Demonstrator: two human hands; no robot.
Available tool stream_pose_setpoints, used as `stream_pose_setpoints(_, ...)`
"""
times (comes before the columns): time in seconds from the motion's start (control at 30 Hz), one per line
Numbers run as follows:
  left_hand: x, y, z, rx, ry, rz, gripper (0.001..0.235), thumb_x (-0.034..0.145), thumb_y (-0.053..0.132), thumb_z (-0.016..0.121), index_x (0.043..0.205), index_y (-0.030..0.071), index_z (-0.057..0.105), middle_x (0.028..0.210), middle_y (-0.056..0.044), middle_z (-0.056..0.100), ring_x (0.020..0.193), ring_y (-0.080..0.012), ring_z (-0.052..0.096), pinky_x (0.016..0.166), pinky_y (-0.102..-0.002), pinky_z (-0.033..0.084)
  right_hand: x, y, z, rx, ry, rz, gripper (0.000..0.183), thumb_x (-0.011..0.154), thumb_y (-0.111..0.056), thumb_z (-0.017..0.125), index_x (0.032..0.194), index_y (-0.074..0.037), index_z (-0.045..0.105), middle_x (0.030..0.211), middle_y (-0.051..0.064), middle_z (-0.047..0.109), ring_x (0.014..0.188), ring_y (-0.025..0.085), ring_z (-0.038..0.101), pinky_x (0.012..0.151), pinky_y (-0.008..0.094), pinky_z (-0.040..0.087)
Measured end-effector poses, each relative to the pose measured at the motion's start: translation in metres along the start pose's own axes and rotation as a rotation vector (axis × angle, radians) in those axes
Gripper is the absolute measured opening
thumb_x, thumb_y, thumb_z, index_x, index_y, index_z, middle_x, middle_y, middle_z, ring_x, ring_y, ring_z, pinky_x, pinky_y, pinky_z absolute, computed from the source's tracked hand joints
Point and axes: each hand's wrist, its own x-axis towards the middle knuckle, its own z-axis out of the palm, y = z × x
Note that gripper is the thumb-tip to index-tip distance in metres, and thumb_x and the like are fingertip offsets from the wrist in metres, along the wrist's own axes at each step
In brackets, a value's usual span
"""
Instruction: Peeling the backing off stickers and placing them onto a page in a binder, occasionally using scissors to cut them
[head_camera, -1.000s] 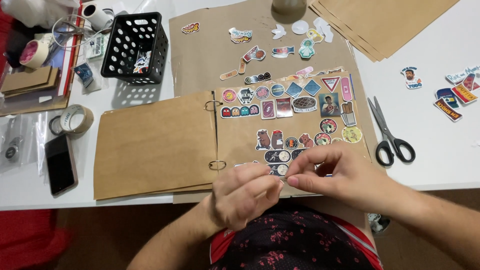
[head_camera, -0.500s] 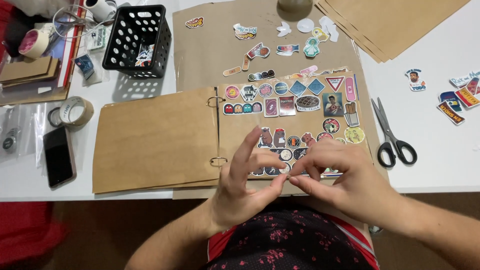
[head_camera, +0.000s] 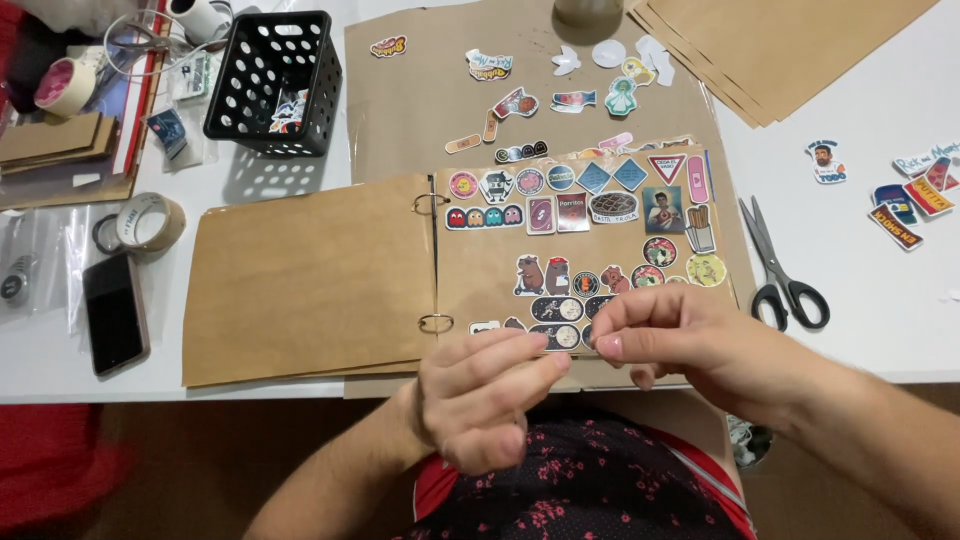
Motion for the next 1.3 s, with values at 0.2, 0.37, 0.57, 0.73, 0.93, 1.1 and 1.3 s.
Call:
stream_pose_setpoints(0.2,-0.01,0.004,-0.006,0.057,-0.134,0.136,0.051,0.119,0.047,0.038,0.154,0.014,0.021,0.107,-0.021,0.082,0.093,-0.0285,0.082,0.091,-0.041,0.064,0.002,0.0,0.001,0.037,-0.113,0.069,0.015,0.081,-0.011,0.078,0.084,0.003,0.075,0.07,0.007,0.067,0.054,0.014,0.053,0.053,0.024,0.037)
stream_pose_setpoints(0.37,-0.009,0.002,-0.006,0.046,-0.147,0.139,0.054,0.117,0.049,0.049,0.151,0.015,0.026,0.104,-0.021,0.082,0.092,-0.0283,0.082,0.089,-0.039,0.066,0.002,-0.003,0.003,0.025,-0.097,0.085,0.014,0.083,-0.012,0.078,0.087,0.002,0.076,0.069,0.007,0.066,0.051,0.014,0.053,0.051,0.024,0.04)
stream_pose_setpoints(0.57,0.001,0.001,0.001,-0.011,-0.118,-0.055,0.053,0.11,0.013,0.057,0.15,0.007,0.024,0.106,-0.019,0.075,0.093,-0.03,0.076,0.083,-0.039,0.067,-0.009,-0.008,0.014,-0.332,0.057,-0.156,0.014,0.086,-0.016,0.079,0.091,-0.003,0.081,0.059,0.0,0.055,0.057,0.009,0.049,0.054,0.024,0.038)
stream_pose_setpoints(0.73,-0.01,0.016,0.013,-0.117,-0.05,-0.542,0.107,0.092,0.001,0.086,0.163,0.009,0.006,0.12,-0.011,0.072,0.103,-0.0293,0.077,0.09,-0.037,0.065,-0.014,-0.011,0.022,-0.739,0.13,-0.611,0.014,0.084,-0.025,0.076,0.09,-0.012,0.08,0.057,-0.005,0.054,0.058,0.006,0.055,0.058,0.022,0.049)
stream_pose_setpoints(0.93,0.007,0.021,0.009,-0.378,-0.015,-0.877,0.096,0.09,-0.009,0.081,0.158,0.0,0.013,0.1,-0.006,0.075,0.092,-0.02,0.077,0.095,-0.031,0.063,-0.016,-0.015,0.033,-1.038,0.161,-0.951,0.007,0.088,-0.022,0.072,0.088,-0.015,0.071,0.063,-0.002,0.06,0.06,0.016,0.053,0.062,0.029,0.043)
stream_pose_setpoints(1.1,0.039,0.015,-0.002,-0.605,-0.146,-1.461,0.099,0.081,0.005,0.078,0.159,0.01,0.017,0.084,-0.004,0.077,0.083,-0.0098,0.073,0.09,-0.026,0.062,-0.013,-0.004,0.02,-1.477,0.215,-1.36,0.017,0.097,-0.021,0.064,0.106,-0.008,0.068,0.083,0.001,0.062,0.081,0.026,0.063,0.071,0.034,0.053)
stream_pose_setpoints(1.3,0.028,0.003,-0.001,-1.065,-0.048,-1.715,0.103,0.077,0.004,0.079,0.161,0.005,0.019,0.079,-0.009,0.075,0.07,-0.007,0.067,0.068,-0.018,0.052,-0.01,-0.014,0.008,-1.863,0.063,-1.727,0.018,0.099,-0.006,0.06,0.112,-0.001,0.07,0.087,0.006,0.066,0.09,0.021,0.062,0.069,0.03,0.055)
